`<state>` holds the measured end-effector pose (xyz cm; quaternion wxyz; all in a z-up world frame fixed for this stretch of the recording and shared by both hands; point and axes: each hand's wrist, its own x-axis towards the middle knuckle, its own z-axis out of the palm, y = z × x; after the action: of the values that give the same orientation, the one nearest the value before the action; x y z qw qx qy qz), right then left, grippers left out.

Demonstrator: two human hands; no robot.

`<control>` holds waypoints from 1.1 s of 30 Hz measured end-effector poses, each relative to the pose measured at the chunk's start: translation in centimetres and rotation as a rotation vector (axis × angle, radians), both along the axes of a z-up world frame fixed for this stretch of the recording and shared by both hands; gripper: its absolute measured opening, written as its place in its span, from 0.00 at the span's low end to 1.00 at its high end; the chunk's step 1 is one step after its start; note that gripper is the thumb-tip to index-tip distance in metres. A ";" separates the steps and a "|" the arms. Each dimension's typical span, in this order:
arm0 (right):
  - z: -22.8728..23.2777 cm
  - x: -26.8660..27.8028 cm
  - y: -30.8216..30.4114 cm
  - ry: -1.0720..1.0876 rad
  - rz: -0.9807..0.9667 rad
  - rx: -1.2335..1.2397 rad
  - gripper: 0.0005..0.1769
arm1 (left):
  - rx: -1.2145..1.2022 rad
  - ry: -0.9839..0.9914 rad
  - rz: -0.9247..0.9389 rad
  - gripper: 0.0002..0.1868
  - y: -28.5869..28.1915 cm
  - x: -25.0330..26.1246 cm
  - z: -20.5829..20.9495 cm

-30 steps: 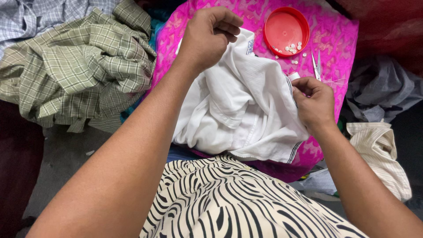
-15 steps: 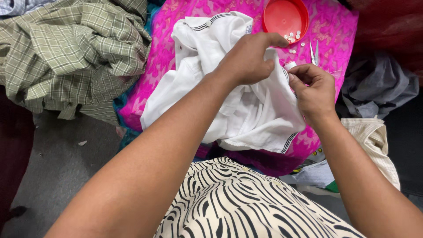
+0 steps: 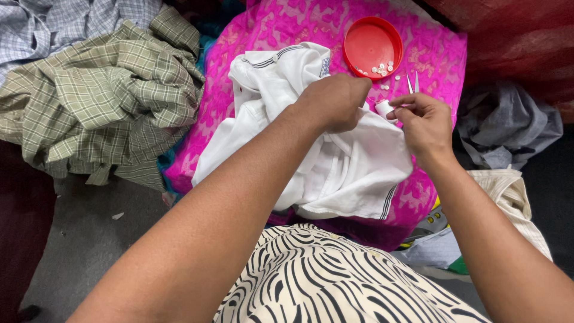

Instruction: The person sits on the floor and hand-sews white buttons onto a white shirt using a needle and thread. They thread the needle, pull the thread through, position buttons from a red lid onto the shirt placket, and stitch them in place, working on the shirt resting on a pink cushion.

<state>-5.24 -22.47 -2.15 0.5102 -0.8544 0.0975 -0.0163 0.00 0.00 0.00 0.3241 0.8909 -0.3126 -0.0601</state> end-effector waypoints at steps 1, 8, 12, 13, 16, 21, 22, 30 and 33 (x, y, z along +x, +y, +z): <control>-0.1 0.5 -0.2 -0.035 0.017 -0.028 0.11 | -0.036 -0.021 0.003 0.12 0.1 0.1 0.3; 0.1 4.7 -0.1 -0.119 -0.062 -0.471 0.12 | -0.207 0.454 0.115 0.12 1.4 2.0 1.6; -0.7 7.3 0.5 -0.143 -0.025 -0.581 0.10 | -0.037 0.162 0.135 0.14 1.3 3.3 1.3; -1.1 7.7 0.6 -0.172 -0.006 -0.611 0.09 | 0.007 0.055 0.140 0.12 1.1 3.6 1.2; -2.2 8.8 1.1 -0.183 0.019 -0.705 0.09 | 0.110 0.076 0.163 0.12 0.9 4.1 1.1; -3.3 9.9 1.2 -0.121 -0.055 -0.763 0.08 | 0.103 0.002 0.147 0.12 1.0 4.7 1.1; -3.5 10.0 1.2 -0.109 -0.069 -0.760 0.08 | 0.118 0.001 0.139 0.11 1.0 4.7 1.1; -4.0 9.8 0.7 -0.257 -0.012 -0.782 0.08 | 0.136 0.148 0.231 0.13 1.0 5.6 1.5; -3.0 8.7 0.2 -0.391 0.005 -0.728 0.07 | 0.199 0.162 0.228 0.12 0.8 6.2 1.7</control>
<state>3.49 -22.27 -5.15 0.1837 -0.9601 -0.0154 -0.2103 6.21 0.82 1.66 0.2632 0.9405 -0.1748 -0.1250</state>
